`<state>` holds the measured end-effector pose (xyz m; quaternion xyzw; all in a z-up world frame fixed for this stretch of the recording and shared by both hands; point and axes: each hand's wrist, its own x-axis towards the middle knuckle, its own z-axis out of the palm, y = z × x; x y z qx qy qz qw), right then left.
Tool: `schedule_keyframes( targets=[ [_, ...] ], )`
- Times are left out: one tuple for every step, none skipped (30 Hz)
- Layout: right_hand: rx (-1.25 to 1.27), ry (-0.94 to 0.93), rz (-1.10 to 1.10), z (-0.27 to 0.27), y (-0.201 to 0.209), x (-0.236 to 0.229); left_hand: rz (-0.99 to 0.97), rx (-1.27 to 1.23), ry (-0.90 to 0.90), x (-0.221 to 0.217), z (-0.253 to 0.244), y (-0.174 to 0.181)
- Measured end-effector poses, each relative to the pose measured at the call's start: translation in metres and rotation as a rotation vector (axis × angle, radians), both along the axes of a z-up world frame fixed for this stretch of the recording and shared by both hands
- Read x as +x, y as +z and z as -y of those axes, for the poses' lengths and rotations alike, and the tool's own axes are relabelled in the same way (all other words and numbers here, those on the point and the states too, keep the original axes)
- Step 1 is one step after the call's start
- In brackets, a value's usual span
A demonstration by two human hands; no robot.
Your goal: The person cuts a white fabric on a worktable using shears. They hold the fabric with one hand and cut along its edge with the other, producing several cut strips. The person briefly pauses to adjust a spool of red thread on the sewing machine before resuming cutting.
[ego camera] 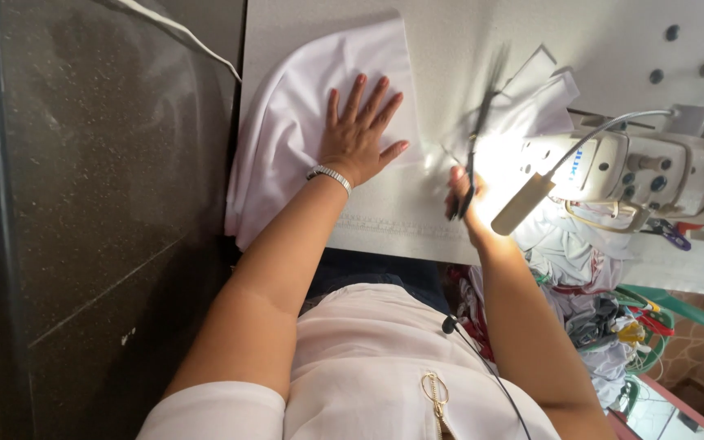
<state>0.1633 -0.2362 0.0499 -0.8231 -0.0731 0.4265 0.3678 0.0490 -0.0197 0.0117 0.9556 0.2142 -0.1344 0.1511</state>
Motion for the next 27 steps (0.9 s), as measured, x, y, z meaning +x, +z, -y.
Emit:
schedule_keyframes(
  targets=[
    [0.018,0.024,-0.120,0.014,-0.012,-0.007,-0.063,-0.049,0.001,0.004,-0.001,0.012],
    [0.015,0.020,-0.121,0.027,-0.005,-0.018,-0.065,-0.053,-0.002,0.001,-0.002,0.012],
    [-0.034,0.124,-0.182,0.038,0.001,-0.029,-0.044,-0.077,0.016,-0.002,-0.004,0.013],
    [-0.082,0.227,-0.242,0.049,0.007,-0.039,-0.024,-0.102,0.033,-0.004,-0.007,0.013],
    [-0.085,0.225,-0.244,0.061,0.012,-0.045,-0.026,-0.105,0.031,-0.013,-0.006,0.005],
    [-0.091,0.262,-0.266,0.072,0.016,-0.052,0.077,-0.058,0.052,-0.022,-0.006,-0.004],
    [-0.095,0.303,-0.287,0.081,0.021,-0.058,0.179,-0.009,0.078,-0.033,-0.007,-0.012],
    [-0.096,0.305,-0.288,0.087,0.025,-0.063,0.178,-0.009,0.080,-0.038,-0.007,-0.018],
    [-0.187,0.246,-0.296,0.092,0.030,-0.068,0.141,0.011,0.075,-0.043,-0.007,-0.024],
    [-0.278,0.186,-0.304,0.097,0.034,-0.073,0.103,0.032,0.069,-0.049,-0.007,-0.030],
    [-0.278,0.187,-0.304,0.102,0.026,-0.077,0.102,0.031,0.070,-0.051,-0.007,-0.025],
    [-0.267,0.159,-0.312,0.107,0.017,-0.081,0.049,0.012,0.070,-0.052,-0.007,-0.020],
    [-0.257,0.131,-0.317,0.112,0.009,-0.083,-0.001,-0.008,0.071,-0.051,-0.007,-0.015],
    [-0.259,0.132,-0.314,0.107,0.005,-0.084,0.002,-0.011,0.072,-0.049,-0.008,-0.014],
    [-0.259,0.158,-0.334,0.103,0.001,-0.087,-0.013,-0.014,0.075,-0.049,-0.007,-0.013],
    [-0.259,0.184,-0.354,0.100,-0.003,-0.089,-0.028,-0.018,0.077,-0.049,-0.007,-0.012],
    [-0.256,0.184,-0.355,0.090,-0.001,-0.091,-0.028,-0.015,0.077,-0.050,-0.007,-0.012],
    [-0.244,0.279,-0.366,0.080,0.001,-0.092,-0.032,-0.011,0.078,-0.050,-0.007,-0.012],
    [-0.232,0.371,-0.375,0.070,0.003,-0.093,-0.035,-0.008,0.078,-0.049,-0.006,-0.011],
    [-0.228,0.369,-0.374,0.062,0.007,-0.094,-0.033,-0.005,0.075,-0.048,-0.007,-0.009],
    [-0.233,0.386,-0.378,0.055,0.012,-0.094,-0.055,-0.008,0.075,-0.048,-0.007,-0.007],
    [-0.237,0.403,-0.382,0.048,0.016,-0.095,-0.076,-0.011,0.074,-0.048,-0.007,-0.006],
    [-0.236,0.403,-0.382,0.048,0.017,-0.095,-0.076,-0.011,0.073,-0.048,-0.006,-0.006],
    [-0.243,0.371,-0.376,0.046,0.018,-0.095,-0.076,-0.007,0.074,-0.048,-0.006,-0.006],
    [-0.249,0.341,-0.369,0.045,0.019,-0.094,-0.074,-0.002,0.075,-0.048,-0.006,-0.006],
    [-0.248,0.341,-0.367,0.045,0.016,-0.095,-0.073,0.000,0.076,-0.049,-0.007,-0.007],
    [-0.238,0.326,-0.355,0.047,0.015,-0.094,-0.042,-0.003,0.080,-0.050,-0.007,-0.009]
  ],
)
